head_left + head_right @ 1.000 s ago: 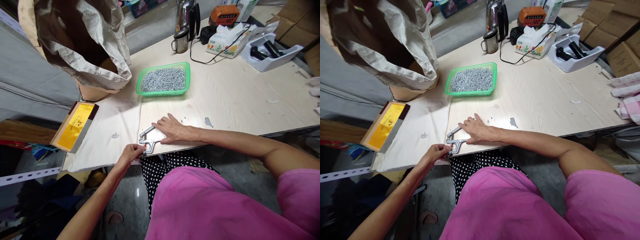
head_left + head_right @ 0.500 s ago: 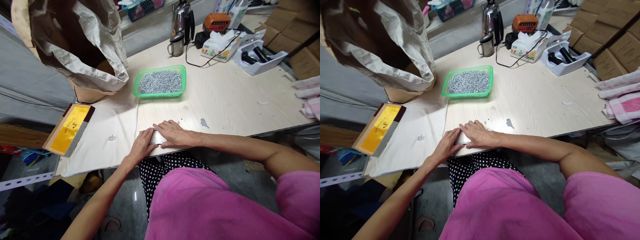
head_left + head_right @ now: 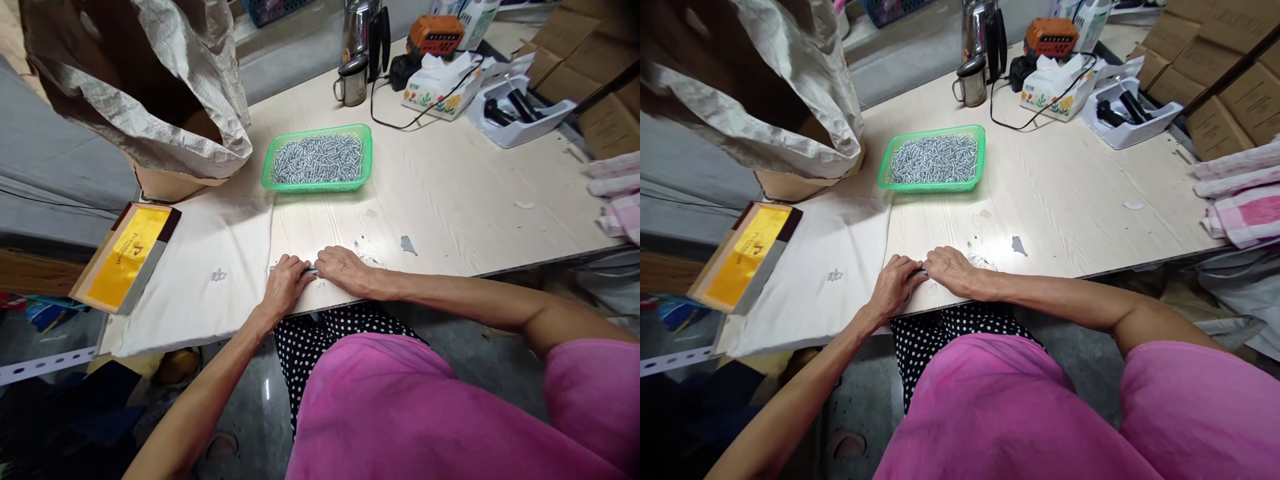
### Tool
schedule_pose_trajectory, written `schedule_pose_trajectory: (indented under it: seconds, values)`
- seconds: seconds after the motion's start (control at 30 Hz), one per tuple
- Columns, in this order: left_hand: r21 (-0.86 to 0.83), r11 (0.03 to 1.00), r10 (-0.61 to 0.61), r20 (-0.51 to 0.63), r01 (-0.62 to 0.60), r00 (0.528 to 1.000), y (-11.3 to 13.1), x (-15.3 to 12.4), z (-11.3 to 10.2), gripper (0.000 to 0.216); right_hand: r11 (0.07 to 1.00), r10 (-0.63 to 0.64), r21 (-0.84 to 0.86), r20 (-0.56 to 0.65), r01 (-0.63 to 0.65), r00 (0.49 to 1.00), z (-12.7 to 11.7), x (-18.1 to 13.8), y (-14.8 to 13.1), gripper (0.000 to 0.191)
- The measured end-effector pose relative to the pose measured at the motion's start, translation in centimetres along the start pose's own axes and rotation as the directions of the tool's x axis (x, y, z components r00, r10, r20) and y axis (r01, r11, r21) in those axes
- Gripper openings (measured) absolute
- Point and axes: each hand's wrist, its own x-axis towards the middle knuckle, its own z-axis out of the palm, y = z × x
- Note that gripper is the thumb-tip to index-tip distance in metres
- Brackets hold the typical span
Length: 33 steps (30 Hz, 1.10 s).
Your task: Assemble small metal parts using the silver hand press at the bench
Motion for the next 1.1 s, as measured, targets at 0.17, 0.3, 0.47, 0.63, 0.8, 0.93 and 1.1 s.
schedule_pose_trajectory:
  seconds: [0.17, 0.3, 0.47, 0.63, 0.8, 0.93, 1.1]
  values:
    - [0.049, 0.999, -0.013, -0.053, 0.015, 0.999, -0.3, 0.0, 0.5, 0.027, 1.000, 0.000, 0.003, -0.038, 0.000, 0.999, -0.5, 0.4, 1.3, 0.018]
    - [0.091, 0.995, -0.009, -0.212, 0.029, 0.977, 0.7, -1.6, 2.1, 0.041, 0.998, -0.021, 0.067, -0.034, 0.023, 0.999, -2.3, 0.4, 3.5, 0.051]
    - [0.062, 0.996, 0.070, -0.223, -0.057, 0.972, 3.9, -4.1, 4.5, 0.049, 0.993, 0.052, 0.109, 0.011, -0.053, 0.999, -3.1, 2.0, 5.5, 0.028]
    - [-0.037, 0.998, 0.037, -0.169, -0.044, 0.985, 5.2, -4.5, 5.0, 0.054, 0.991, 0.133, 0.037, -0.004, -0.132, 0.991, -4.1, 5.7, 5.7, 0.020]
    - [-0.080, 0.996, 0.035, -0.170, -0.049, 0.985, 4.9, -4.0, 5.0, 0.058, 0.993, -0.118, -0.031, -0.002, 0.117, 0.993, -5.2, 7.7, 1.8, 0.018]
    - [-0.085, 0.996, -0.046, -0.108, 0.037, 0.993, 5.7, -3.9, 5.2, 0.055, 0.835, -0.549, -0.001, 0.088, 0.551, 0.831, -3.8, 7.6, -2.4, 0.012]
    - [-0.140, 0.977, 0.153, -0.045, -0.158, 0.987, 6.8, -5.2, 4.5, 0.037, 0.740, -0.672, 0.064, 0.025, 0.670, 0.740, 0.2, 8.1, -4.3, 0.018]
